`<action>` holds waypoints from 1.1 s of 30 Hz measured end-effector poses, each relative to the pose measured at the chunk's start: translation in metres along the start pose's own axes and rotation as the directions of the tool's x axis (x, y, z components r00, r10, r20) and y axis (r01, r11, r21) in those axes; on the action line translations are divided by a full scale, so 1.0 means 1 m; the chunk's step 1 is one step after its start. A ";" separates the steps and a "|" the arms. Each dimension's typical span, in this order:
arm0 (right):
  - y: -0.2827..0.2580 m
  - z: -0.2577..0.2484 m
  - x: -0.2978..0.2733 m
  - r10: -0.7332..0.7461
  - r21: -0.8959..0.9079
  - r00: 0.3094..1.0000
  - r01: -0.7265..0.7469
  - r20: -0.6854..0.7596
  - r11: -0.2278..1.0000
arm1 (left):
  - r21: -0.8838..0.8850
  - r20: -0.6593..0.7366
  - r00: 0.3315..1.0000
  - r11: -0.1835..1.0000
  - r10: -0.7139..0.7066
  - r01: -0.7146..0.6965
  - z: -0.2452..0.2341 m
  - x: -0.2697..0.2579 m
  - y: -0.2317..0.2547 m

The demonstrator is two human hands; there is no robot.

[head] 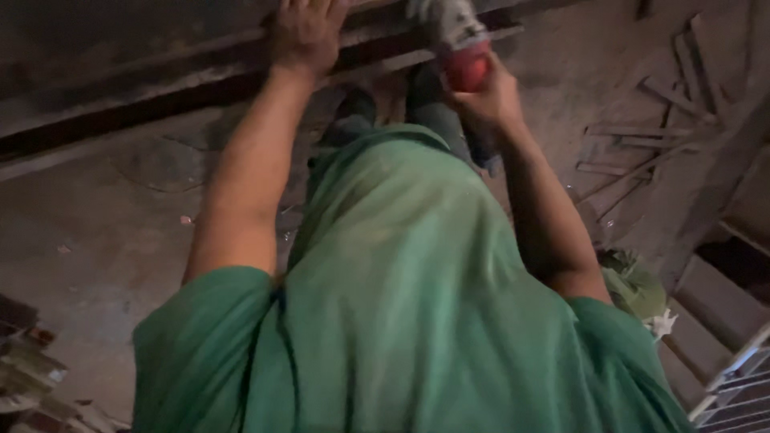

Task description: The person uses a handheld angle grinder with a sanding disc to smooth the surface of wooden planks. They hold the planks with their left hand while operating the tool with their right hand, moving the grinder back and forth along the wood. The person occasionally repositions the planks to access different areas.

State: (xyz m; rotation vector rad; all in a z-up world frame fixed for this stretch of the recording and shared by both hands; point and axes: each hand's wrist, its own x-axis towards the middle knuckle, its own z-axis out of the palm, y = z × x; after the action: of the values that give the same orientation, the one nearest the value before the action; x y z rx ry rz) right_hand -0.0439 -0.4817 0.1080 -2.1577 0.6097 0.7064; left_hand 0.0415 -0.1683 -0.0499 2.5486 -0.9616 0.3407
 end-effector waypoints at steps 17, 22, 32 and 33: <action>0.066 -0.101 0.039 0.148 0.053 0.978 -0.142 -0.144 0.988 | 0.136 0.302 0.948 0.989 -0.102 0.063 0.002 -0.007 -0.005; 0.124 -0.166 0.062 0.120 0.107 0.969 -0.098 -0.217 0.989 | 0.145 0.341 0.932 0.986 -0.125 0.079 0.000 -0.011 -0.005; 0.196 -0.304 0.108 0.135 0.363 0.949 -0.023 -0.285 0.931 | 0.437 0.617 0.679 0.891 -0.399 0.126 0.013 -0.044 -0.014; 0.203 -0.316 0.113 0.167 0.324 0.936 -0.062 -0.308 0.944 | 0.376 0.617 0.702 0.917 -0.355 0.134 0.005 -0.044 -0.015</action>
State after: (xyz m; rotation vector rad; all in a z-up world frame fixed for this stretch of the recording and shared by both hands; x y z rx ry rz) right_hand 0.0031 -0.8711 0.1028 -1.9660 0.9659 0.2774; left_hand 0.0199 -0.1346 -0.0747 3.1158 -0.7976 -0.6331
